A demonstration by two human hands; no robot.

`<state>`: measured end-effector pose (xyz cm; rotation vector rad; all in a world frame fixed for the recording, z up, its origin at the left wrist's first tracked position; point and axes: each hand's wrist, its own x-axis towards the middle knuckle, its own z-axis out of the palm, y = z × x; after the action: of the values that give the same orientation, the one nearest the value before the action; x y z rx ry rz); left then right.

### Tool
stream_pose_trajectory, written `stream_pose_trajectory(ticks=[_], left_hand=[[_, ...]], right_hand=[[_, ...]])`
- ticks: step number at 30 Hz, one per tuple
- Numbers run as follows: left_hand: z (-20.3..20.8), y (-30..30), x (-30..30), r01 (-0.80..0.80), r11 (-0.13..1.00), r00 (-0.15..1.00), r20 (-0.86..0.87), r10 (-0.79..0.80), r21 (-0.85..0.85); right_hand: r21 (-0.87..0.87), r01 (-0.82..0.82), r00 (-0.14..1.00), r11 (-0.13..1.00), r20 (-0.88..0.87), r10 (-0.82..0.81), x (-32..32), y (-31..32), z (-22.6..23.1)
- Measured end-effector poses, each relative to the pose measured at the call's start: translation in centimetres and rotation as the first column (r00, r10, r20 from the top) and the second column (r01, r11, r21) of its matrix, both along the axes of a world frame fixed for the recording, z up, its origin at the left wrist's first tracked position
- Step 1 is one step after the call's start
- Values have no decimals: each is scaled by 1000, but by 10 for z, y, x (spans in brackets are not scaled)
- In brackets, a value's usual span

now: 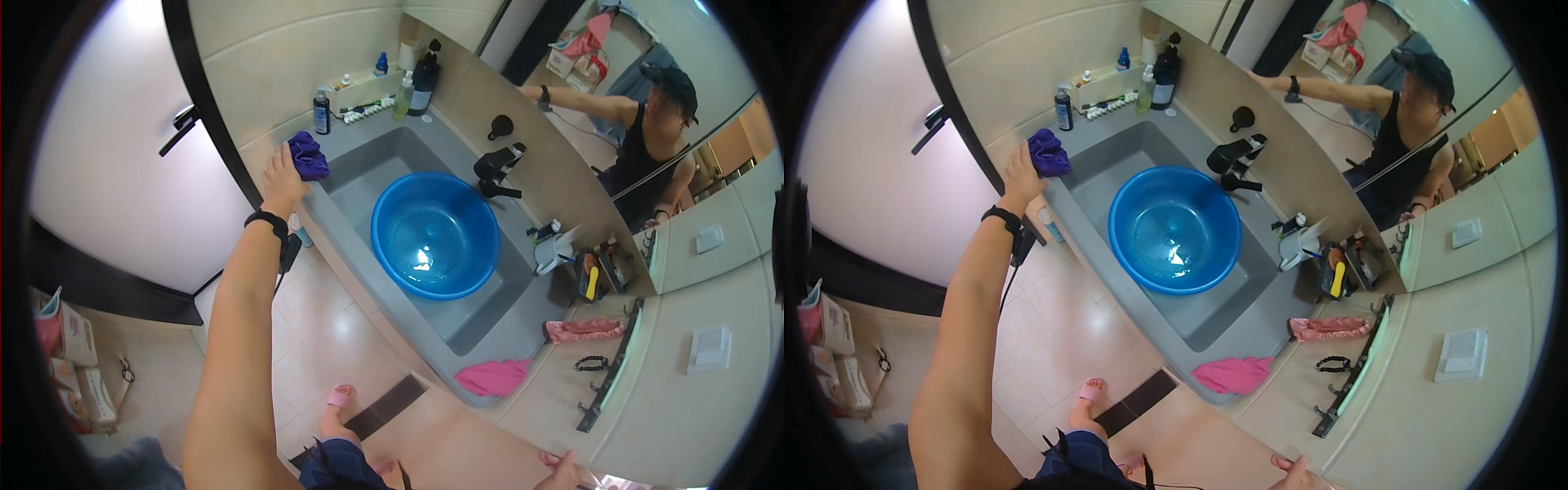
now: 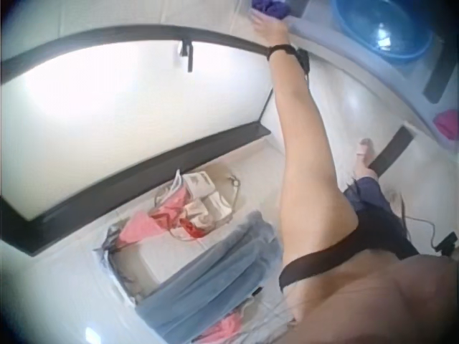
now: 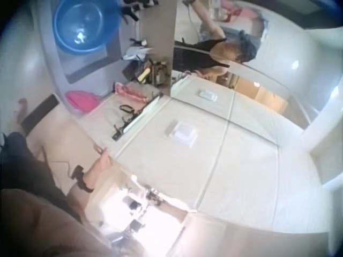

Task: The person cleans a small wooden surface and then wipes the floor next to a bed using a purple cloth.

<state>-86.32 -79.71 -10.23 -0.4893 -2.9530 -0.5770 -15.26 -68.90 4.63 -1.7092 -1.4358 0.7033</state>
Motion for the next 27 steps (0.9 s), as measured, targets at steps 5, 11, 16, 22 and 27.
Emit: stream_pose_trajectory(ticks=[5,11,16,22,27], left_hand=[[-9,21,-20,-46,990,975,-223,15,-136],[-32,16,-64,576,814,763,-408,-501,77],[-46,-18,-28,294,777,863,193,-466,557],[16,3,301,204,638,235,596,-768,742],[65,10,454,568,-14,-450,297,-842,823]], right_hand=[[18,3,997,1000,80,-5,-6,-6,13],[155,-200,973,967,-83,215,-11,0,7],[65,-151,973,986,-166,160,-40,-1,19],[-293,-446,894,846,-97,438,-60,-53,-16],[-184,-591,753,786,-476,455,-57,-94,-76]])
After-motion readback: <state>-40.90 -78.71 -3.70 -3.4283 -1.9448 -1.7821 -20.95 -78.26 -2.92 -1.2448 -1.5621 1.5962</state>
